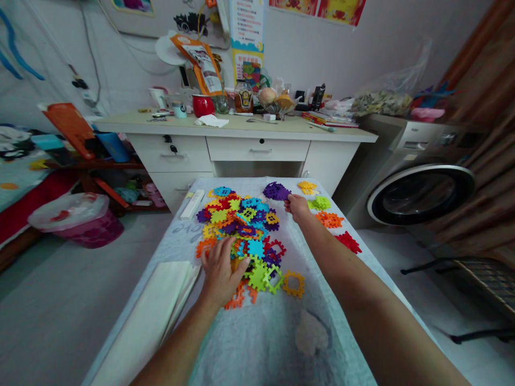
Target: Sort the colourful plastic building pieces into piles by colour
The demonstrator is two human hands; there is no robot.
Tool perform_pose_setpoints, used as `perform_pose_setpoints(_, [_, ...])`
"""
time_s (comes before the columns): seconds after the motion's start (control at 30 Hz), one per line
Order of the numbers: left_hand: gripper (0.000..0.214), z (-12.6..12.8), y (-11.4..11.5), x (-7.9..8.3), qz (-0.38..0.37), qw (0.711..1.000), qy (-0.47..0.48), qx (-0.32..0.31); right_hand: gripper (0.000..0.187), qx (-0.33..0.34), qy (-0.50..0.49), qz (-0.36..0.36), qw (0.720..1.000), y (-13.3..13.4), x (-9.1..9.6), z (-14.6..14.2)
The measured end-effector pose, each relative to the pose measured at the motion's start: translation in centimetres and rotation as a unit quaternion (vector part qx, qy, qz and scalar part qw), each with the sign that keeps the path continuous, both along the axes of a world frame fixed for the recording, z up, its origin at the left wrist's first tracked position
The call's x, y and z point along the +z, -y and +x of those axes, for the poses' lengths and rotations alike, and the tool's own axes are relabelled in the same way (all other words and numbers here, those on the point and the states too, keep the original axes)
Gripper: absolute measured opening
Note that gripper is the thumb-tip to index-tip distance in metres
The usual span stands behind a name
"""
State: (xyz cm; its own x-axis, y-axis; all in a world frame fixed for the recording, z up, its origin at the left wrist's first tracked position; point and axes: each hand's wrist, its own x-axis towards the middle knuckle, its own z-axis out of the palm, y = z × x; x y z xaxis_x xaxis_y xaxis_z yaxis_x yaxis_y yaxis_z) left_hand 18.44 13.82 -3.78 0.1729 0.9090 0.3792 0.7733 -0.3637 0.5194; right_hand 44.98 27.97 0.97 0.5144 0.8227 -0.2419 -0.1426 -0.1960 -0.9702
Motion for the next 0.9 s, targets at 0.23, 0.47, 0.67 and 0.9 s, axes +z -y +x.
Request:
perform_pose_setpoints(0.23, [0.057, 0.0, 0.0, 0.1, -0.009, 1.0, 0.003, -0.009, 0.016, -0.053, 0.006, -0.009, 0.999, -5.5, -0.4, -0.1])
perform_pose_setpoints(0.47, [0.058, -0.1, -0.1, -0.1, -0.004, 1.0, 0.008, -0.009, 0.015, -0.056, 0.001, -0.003, 0.998, -7.4, -1.2, 0.1])
perform_pose_setpoints(0.67, [0.065, 0.0, 0.0, -0.2, 0.007, 1.0, 0.012, -0.007, 0.018, -0.007, 0.015, 0.012, 1.0, -4.8, -0.7, 0.5])
perform_pose_setpoints(0.9, [0.078, 0.3, 0.6, -0.1, 0.013, 0.999, -0.021, -0.03, 0.018, 0.14, 0.109, 0.034, 0.984, 1.6, -0.6, 0.2])
